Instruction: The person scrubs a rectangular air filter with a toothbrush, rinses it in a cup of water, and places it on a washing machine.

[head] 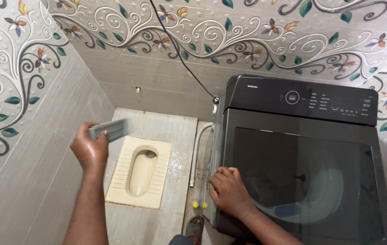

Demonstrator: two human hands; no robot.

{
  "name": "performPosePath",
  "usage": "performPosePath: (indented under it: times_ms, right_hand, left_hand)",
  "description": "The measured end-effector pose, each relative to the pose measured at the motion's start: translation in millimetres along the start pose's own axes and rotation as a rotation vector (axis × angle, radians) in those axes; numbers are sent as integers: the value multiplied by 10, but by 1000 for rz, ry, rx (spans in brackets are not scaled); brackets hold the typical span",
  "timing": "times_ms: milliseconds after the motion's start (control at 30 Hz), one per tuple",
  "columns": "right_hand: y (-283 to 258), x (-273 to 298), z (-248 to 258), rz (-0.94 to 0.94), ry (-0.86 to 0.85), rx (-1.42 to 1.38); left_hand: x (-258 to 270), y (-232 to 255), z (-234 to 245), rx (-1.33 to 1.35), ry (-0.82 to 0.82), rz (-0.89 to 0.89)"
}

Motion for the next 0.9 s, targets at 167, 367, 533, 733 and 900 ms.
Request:
performPosePath:
  times_ms: [167, 367, 533, 733, 900]
  right_hand:
    - [14, -3, -10, 0, 12, 9]
    - [9, -8, -28, -16, -19, 15]
    - [-2, 0, -9, -17, 1, 20]
    - [-3, -8, -10, -25, 14, 23]
    - [4, -9, -20, -7, 32, 35]
  left_hand:
    - [39, -49, -80, 408, -45, 252]
    - [134, 148, -66, 32, -40, -41]
    - [251, 215, -161, 235, -160, 111]
    - [337, 251, -350, 566, -235, 302]
    - [372, 370, -335, 179, -173, 9]
Point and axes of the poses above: each hand's wrist, its own x-axis away from the middle knuckle, its own z-axis out of the back of the hand, y = z × x, the point moved 4 cm from there along -x, towards the middle knuckle, and after that the axes turned 5 degrees about y, right-handed, at the moved point
